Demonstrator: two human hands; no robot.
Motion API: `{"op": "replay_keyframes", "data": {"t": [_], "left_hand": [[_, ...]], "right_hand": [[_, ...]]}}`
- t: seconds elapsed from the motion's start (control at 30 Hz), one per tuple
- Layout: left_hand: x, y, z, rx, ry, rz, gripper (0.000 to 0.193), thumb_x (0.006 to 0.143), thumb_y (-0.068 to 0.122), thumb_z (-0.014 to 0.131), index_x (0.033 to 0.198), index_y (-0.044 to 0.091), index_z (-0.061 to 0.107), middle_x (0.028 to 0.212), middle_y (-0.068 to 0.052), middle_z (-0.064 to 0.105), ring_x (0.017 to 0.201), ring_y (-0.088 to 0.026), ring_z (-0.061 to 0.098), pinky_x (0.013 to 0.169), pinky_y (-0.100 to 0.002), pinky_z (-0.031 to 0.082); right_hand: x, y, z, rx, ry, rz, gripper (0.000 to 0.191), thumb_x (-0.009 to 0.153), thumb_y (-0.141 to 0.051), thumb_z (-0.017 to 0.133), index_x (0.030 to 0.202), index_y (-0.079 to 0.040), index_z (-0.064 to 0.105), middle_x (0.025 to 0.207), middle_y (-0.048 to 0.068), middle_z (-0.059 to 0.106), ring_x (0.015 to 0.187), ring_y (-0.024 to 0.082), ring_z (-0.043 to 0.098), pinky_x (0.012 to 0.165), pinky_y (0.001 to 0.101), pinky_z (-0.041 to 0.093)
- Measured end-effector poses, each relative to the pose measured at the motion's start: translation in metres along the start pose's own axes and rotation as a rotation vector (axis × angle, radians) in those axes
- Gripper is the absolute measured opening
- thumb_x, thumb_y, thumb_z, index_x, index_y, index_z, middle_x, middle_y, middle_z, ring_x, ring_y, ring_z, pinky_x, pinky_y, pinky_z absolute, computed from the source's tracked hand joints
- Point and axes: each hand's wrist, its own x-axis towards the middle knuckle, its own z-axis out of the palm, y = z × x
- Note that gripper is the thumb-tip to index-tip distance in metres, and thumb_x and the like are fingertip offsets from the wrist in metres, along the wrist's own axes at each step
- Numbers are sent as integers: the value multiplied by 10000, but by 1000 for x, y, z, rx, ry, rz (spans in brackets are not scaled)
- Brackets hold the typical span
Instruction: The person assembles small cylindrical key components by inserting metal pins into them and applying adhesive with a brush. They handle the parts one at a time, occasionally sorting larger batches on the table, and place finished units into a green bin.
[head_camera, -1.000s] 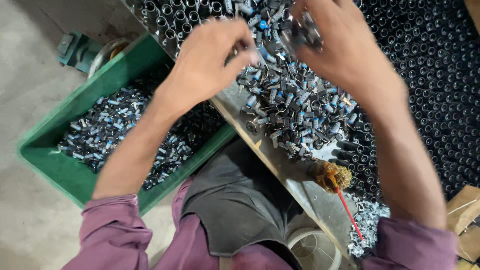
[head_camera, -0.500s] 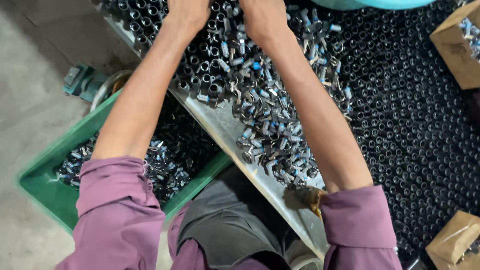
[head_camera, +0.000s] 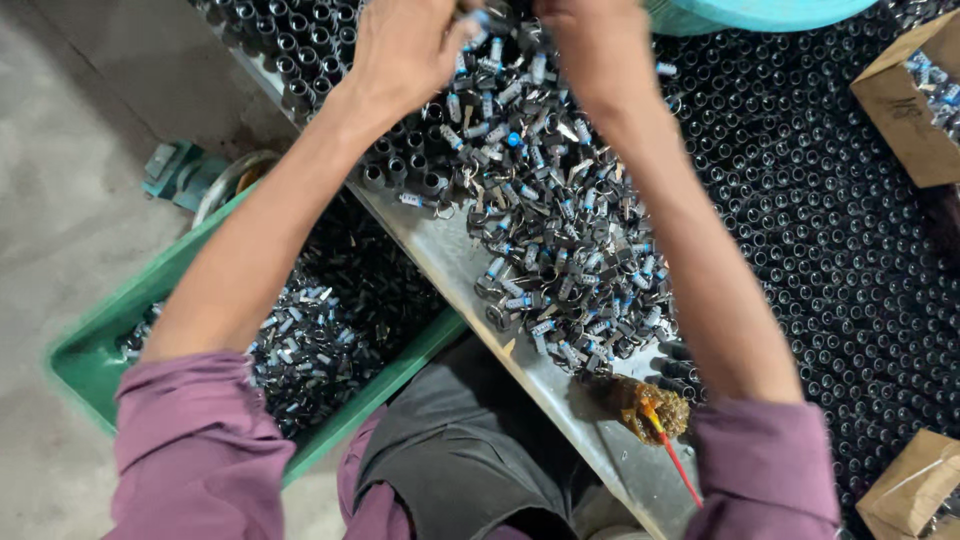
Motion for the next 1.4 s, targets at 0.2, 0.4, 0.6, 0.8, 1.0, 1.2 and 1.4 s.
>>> {"op": "replay_keyframes", "data": {"t": [0.2, 0.4, 0.6, 0.8, 1.0, 1.2, 1.4], "left_hand": [[-16, -14, -12, -262, -267, -179, 223, 1022, 289, 726, 1055, 69, 728, 873, -111, 735, 785, -272, 723, 703, -422, 557], [8, -39, 46, 212, -80, -351, 386, 849, 347, 865, 1019, 49, 689, 954, -188, 711, 893, -406, 686, 727, -529, 542], [12, -28, 73, 276, -113, -534, 500, 759, 291, 872, 1105, 52, 604, 1054, -194, 674, 985, -429, 662, 755, -559, 547], [13, -18, 71, 238, -52, -551, 409, 789, 204, 819, 1102, 69, 592, 1048, -183, 664, 983, -424, 651, 752, -562, 542], [18, -15, 72, 241, -12, -553, 247, 907, 105, 700, 1109, 59, 565, 1082, -190, 654, 1001, -424, 652, 768, -559, 553], [21, -13, 69, 150, 22, -565, 367, 852, 82, 717, 1135, -3, 500, 1093, -236, 628, 976, -444, 663, 781, -543, 557], [21, -16, 69, 119, -8, -577, 375, 827, 84, 754, 1105, -13, 522, 1114, -257, 609, 959, -470, 657, 799, -537, 546]], "right_hand": [[-81, -10, -114, -48, -198, -45, 97, 1028, -111, 723, 1081, -29, 723, 1039, 133, 683, 932, 268, 704, 834, 387, 564], [7, 6, 15, -16, 74, -34, 174, 896, -197, 804, 1032, -121, 727, 937, 63, 753, 866, 301, 715, 725, 462, 550], [76, 13, 85, -174, 81, 36, 125, 839, -110, 725, 959, -139, 745, 1002, 137, 701, 944, 360, 673, 749, 494, 546], [85, 13, 95, -360, -69, 33, 110, 836, -115, 659, 897, -151, 743, 1035, 118, 687, 1031, 352, 639, 775, 499, 557], [95, 7, 91, -435, -148, -22, 70, 868, -110, 650, 890, -132, 713, 1002, 86, 692, 1052, 341, 637, 768, 509, 552], [95, 9, 77, -267, -238, -19, 114, 784, -72, 737, 888, -117, 719, 968, 71, 709, 1055, 348, 629, 820, 478, 553], [100, 10, 88, -424, -261, 35, 133, 775, -63, 784, 892, -125, 777, 1035, 122, 702, 1070, 368, 630, 845, 450, 575]]}}
